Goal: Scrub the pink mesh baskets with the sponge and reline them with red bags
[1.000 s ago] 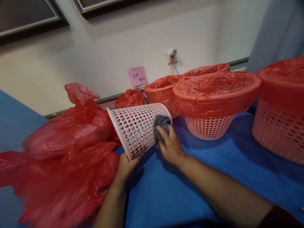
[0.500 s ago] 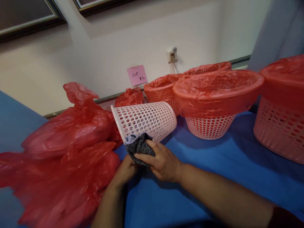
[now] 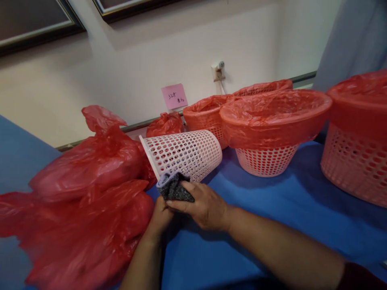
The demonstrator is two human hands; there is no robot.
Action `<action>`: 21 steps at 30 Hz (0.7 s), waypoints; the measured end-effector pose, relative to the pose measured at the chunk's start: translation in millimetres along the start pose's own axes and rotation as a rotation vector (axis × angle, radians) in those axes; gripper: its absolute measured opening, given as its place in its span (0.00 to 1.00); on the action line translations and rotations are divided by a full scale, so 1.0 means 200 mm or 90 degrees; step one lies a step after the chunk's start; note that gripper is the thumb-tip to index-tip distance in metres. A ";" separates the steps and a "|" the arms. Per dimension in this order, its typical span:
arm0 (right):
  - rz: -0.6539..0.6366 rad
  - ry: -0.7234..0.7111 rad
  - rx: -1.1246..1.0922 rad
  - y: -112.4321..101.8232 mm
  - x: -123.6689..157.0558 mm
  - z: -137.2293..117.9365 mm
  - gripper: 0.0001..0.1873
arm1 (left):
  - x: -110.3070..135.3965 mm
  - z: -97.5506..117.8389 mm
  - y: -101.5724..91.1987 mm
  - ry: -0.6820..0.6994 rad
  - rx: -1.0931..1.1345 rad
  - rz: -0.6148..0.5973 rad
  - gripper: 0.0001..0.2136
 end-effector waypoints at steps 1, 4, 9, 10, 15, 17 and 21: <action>0.006 0.010 -0.002 0.00 0.00 0.01 0.32 | 0.00 0.01 0.00 -0.004 0.021 0.008 0.19; 0.115 0.227 0.052 -0.04 0.03 0.22 0.33 | 0.01 0.04 0.00 -0.025 0.068 0.045 0.21; 0.225 0.459 0.088 -0.10 0.07 0.42 0.36 | -0.02 0.05 -0.04 -0.007 0.043 0.095 0.19; 0.193 0.404 0.079 -0.08 0.06 0.37 0.36 | -0.02 0.04 -0.04 -0.006 0.049 0.098 0.20; -0.020 0.045 -0.025 0.06 0.02 0.03 0.34 | -0.01 -0.02 -0.07 -0.027 0.076 0.128 0.20; 0.010 0.101 -0.011 0.05 0.03 0.09 0.33 | -0.02 -0.01 -0.07 -0.033 0.069 0.138 0.18; 0.209 0.444 0.072 -0.06 0.09 0.42 0.35 | -0.03 0.02 -0.06 -0.020 0.059 0.135 0.20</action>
Point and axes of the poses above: each hand's wrist, its own x-axis away from the middle knuckle, its own y-axis out of the palm, z = x × y, the point moved 4 cm from there along -x, towards the middle knuckle, and after that the axes turned 6 degrees about z, right-handed, at the moved point
